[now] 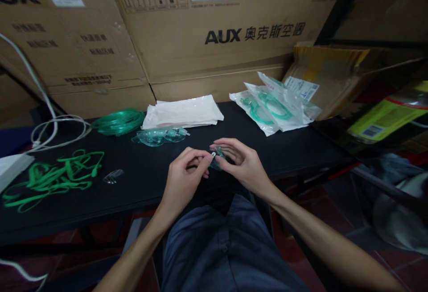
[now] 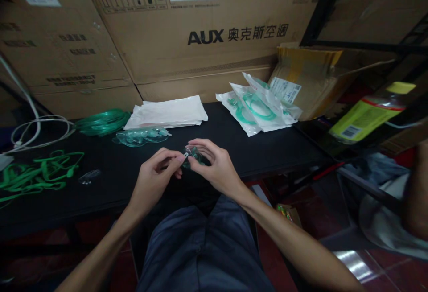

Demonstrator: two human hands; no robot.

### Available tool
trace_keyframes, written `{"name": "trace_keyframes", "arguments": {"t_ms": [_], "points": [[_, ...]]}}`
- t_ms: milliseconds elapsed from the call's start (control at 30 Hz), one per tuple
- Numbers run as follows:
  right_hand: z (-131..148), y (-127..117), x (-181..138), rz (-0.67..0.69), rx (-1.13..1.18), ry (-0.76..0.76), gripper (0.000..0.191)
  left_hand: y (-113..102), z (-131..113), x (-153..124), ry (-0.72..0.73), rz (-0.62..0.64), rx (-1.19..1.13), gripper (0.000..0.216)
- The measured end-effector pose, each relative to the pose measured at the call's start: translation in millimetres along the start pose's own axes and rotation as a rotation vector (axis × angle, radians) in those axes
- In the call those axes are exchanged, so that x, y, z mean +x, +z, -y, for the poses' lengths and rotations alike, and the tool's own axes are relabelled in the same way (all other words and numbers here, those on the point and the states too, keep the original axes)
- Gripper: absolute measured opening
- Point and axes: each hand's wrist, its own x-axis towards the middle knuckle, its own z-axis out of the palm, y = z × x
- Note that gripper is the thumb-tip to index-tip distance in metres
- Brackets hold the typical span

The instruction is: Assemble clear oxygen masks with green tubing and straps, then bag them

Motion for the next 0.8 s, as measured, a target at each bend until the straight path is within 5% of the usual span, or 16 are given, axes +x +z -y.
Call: {"name": "trace_keyframes", "arguments": {"t_ms": [167,467,800], "points": [[4.7,-0.6,0.4,0.004,-0.157,0.006,0.019,0.0,0.3,-1.5,0.032,-0.038,-0.003,0.013],[6.2,-6.0,5.0,0.07,0.014,0.134,0.021,-4.2,1.5,-2.4,0.122,-0.003,0.17,0.01],[14.0,2.8,-1.0,0.065,-0.571,-0.133,0.019,-9.9,3.6,-0.7,0.187,0.047,0.283,0.008]]}}
